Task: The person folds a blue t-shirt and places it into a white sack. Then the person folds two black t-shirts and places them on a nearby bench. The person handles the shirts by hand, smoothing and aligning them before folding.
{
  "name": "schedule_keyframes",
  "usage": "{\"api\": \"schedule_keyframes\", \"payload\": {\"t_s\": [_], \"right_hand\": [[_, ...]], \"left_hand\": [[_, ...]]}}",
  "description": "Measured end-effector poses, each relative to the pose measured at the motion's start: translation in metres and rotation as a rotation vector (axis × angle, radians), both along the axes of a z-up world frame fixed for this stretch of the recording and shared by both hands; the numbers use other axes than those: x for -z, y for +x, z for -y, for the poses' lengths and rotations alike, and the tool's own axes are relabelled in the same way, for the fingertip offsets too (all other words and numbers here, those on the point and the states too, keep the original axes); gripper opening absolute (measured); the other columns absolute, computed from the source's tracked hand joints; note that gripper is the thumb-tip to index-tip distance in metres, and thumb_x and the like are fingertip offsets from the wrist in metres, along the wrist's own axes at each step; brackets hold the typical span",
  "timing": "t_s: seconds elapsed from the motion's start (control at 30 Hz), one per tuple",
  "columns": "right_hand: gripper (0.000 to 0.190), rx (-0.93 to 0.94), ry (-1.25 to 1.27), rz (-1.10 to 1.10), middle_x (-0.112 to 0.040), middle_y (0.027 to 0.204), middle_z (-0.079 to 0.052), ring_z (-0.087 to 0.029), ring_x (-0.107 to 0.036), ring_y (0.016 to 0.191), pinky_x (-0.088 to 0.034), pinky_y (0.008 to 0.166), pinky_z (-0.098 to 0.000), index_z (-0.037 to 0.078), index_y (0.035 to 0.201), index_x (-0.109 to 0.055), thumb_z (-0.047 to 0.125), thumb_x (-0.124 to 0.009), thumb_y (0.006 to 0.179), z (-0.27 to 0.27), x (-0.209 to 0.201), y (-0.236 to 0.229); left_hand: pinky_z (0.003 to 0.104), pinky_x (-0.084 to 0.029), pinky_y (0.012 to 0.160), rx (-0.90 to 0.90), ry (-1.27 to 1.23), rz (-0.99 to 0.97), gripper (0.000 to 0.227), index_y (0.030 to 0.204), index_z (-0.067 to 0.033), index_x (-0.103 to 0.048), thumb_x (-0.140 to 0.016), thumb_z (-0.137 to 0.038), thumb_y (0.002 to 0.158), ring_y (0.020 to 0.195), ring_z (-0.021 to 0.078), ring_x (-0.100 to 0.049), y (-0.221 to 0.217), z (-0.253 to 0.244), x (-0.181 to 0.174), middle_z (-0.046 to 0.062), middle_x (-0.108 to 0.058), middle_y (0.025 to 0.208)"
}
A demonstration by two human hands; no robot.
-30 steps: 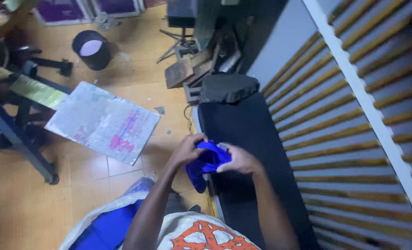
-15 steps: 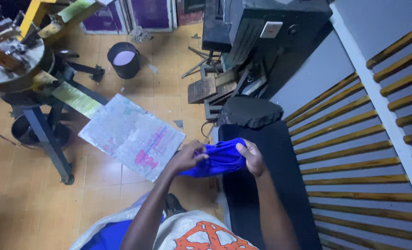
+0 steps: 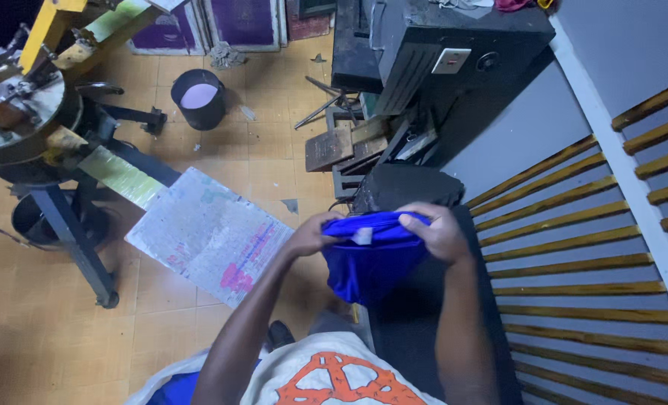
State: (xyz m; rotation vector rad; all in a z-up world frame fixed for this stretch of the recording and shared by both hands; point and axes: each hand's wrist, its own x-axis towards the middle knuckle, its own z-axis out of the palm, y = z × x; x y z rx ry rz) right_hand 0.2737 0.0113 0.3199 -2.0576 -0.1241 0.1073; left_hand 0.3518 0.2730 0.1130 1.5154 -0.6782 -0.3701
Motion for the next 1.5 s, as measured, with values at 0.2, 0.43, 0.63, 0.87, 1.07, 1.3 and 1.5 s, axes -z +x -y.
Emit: {"api": "schedule_keyframes", "payload": {"t_s": [0.2, 0.43, 0.63, 0.87, 1.07, 1.3, 1.5], "right_hand": [[0.025, 0.117, -0.177, 0.061, -0.077, 0.110, -0.011, -0.026, -0.068, 0.110, -0.046, 0.103, -0.0406, 0.014, 0.112, -0.079, 0.033, -0.073, 0.097, 0.054, -0.008, 0.053], [0.057, -0.235, -0.381, -0.115, -0.076, 0.121, -0.017, -0.038, -0.064, 0.124, -0.046, 0.106, -0.0529, 0.016, 0.119, -0.077, 0.026, -0.093, 0.066, 0.065, -0.034, 0.083], [0.040, -0.072, -0.741, 0.153, -0.071, 0.121, -0.026, -0.047, -0.060, 0.127, -0.044, 0.114, -0.0526, 0.010, 0.119, -0.077, 0.007, -0.067, 0.081, 0.137, 0.001, 0.150], [0.027, 0.049, -0.165, 0.506, -0.068, 0.100, -0.005, -0.017, -0.062, 0.096, -0.047, 0.088, -0.0302, 0.007, 0.104, -0.073, -0.003, -0.073, 0.079, 0.062, -0.055, 0.166], [0.027, -0.254, 0.106, 0.532, -0.068, 0.080, -0.012, -0.020, -0.061, 0.069, -0.045, 0.065, -0.0328, 0.007, 0.095, -0.078, 0.000, -0.091, 0.072, -0.029, -0.043, 0.163], [0.034, -0.523, -0.046, 0.096, -0.074, 0.095, -0.027, -0.041, -0.069, 0.093, -0.050, 0.088, -0.0530, 0.007, 0.100, -0.079, -0.003, -0.072, 0.069, -0.125, -0.006, 0.138], [0.036, -0.768, -0.490, -0.275, -0.071, 0.122, -0.027, -0.054, -0.061, 0.119, -0.048, 0.104, -0.0573, 0.013, 0.118, -0.076, 0.005, -0.068, 0.084, -0.158, 0.161, 0.107]], "left_hand": [[0.048, -0.050, 0.089, 0.090, 0.241, -0.075, 0.037, 0.111, -0.0082, -0.074, -0.088, -0.022, 0.080, 0.096, 0.0310, -0.065, 0.036, -0.050, -0.048, 0.016, -0.071, 0.098], [0.048, -0.053, 0.093, -0.322, 0.721, 0.260, 0.029, 0.116, -0.0177, -0.072, -0.073, -0.013, 0.088, 0.105, 0.0389, -0.070, 0.106, -0.086, -0.113, 0.014, -0.076, 0.100], [0.043, -0.055, 0.089, -0.693, 0.835, 0.654, 0.033, 0.113, -0.0267, -0.072, -0.075, -0.015, 0.083, 0.101, 0.0277, -0.072, 0.172, -0.142, -0.136, 0.001, -0.073, 0.101], [0.047, -0.043, 0.072, -1.008, 0.502, 0.993, 0.026, 0.099, -0.0050, -0.075, -0.060, -0.008, 0.079, 0.087, 0.0364, -0.060, 0.209, -0.207, -0.231, 0.016, -0.067, 0.091], [0.043, -0.048, 0.077, -1.162, 0.351, 1.114, 0.019, 0.095, -0.0022, -0.077, -0.065, -0.013, 0.086, 0.085, 0.0365, -0.067, 0.135, -0.324, -0.254, 0.017, -0.073, 0.089], [0.047, -0.054, 0.096, -1.168, 0.698, 0.731, 0.073, 0.112, -0.0205, -0.079, -0.080, -0.077, 0.066, 0.109, 0.0406, -0.070, -0.032, -0.433, -0.093, 0.015, -0.074, 0.110], [0.050, -0.042, 0.117, -0.812, 0.959, -0.201, 0.048, 0.127, -0.0117, -0.069, -0.069, -0.012, 0.079, 0.135, 0.0356, -0.057, -0.150, -0.375, 0.191, 0.017, -0.068, 0.133]]}}
